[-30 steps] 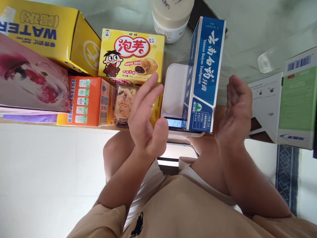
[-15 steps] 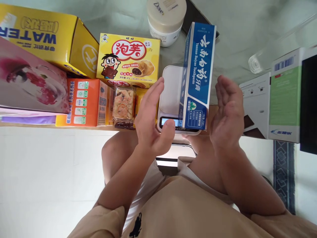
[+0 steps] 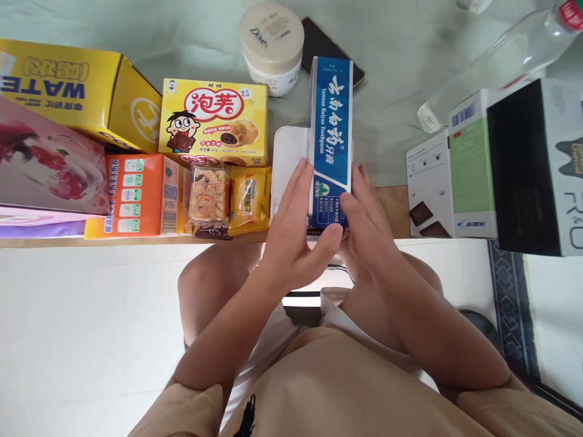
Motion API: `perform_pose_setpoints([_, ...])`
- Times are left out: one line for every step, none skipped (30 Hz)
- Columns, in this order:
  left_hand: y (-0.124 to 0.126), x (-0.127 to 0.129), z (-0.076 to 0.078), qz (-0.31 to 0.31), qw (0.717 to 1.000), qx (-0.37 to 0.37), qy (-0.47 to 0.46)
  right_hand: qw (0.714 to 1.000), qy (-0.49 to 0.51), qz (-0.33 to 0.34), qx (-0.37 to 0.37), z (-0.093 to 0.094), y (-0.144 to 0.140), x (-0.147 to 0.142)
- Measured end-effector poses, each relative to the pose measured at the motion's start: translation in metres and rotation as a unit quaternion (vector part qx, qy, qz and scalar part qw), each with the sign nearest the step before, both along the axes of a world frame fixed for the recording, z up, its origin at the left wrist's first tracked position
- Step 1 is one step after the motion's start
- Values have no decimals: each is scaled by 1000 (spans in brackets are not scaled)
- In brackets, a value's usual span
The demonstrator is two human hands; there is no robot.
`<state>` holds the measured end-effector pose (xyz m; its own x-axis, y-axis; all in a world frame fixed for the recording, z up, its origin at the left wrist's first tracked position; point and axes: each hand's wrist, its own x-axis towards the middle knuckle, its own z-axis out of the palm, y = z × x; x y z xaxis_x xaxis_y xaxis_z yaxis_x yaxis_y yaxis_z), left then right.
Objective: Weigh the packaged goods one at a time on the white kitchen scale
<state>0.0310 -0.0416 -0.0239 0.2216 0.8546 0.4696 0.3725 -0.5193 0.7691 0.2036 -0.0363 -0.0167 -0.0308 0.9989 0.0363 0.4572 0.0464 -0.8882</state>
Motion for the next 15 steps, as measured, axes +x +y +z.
perform_pose_setpoints([-1,2,-1,-8,1000,-1,-8,1000,-1,-2,-13,1,1,-2])
perform_pose_setpoints([-3,4,-2,-15,1000,0,-18,1000,-3,2,-19,3,2,-4])
perform_pose_setpoints([-4,6,-2,-23,999,2,-30,1000,-5,12,-22,6,2,-5])
perform_pose_setpoints([-4,7,-2,-30,999,6,-42,999,-7,21,-26,10,3,-6])
perform_pose_setpoints([-5,8,-1,-39,998,11,-53,999,-6,27,-29,14,3,-7])
perform_pose_setpoints([-5,9,0,-53,996,18,-63,999,-1,31,-30,19,2,-7])
perform_pose_setpoints([-5,10,3,-69,995,26,-70,999,8,34,-27,24,1,-7])
perform_pose_setpoints([-6,12,6,-85,993,35,-78,999,17,39,-21,29,0,-7])
perform_pose_setpoints([-6,14,10,-101,990,45,-87,998,32,46,-11,35,-3,-7])
perform_pose_setpoints([-8,17,16,-115,987,53,-100,997,56,53,3,41,-6,-6])
perform_pose_setpoints([-10,21,23,-122,984,58,-118,994,85,61,18,48,-11,-4])
perform_pose_setpoints([-14,26,31,-124,981,64,-137,991,115,62,35,55,-17,-2])
perform_pose_setpoints([-20,31,40,-122,978,66,-154,987,143,52,53,63,-25,0])
perform_pose_setpoints([-28,37,50,-113,978,63,-166,984,162,31,69,72,-35,4])
perform_pose_setpoints([-37,43,60,-105,979,59,-162,983,166,1,75,81,-46,9])
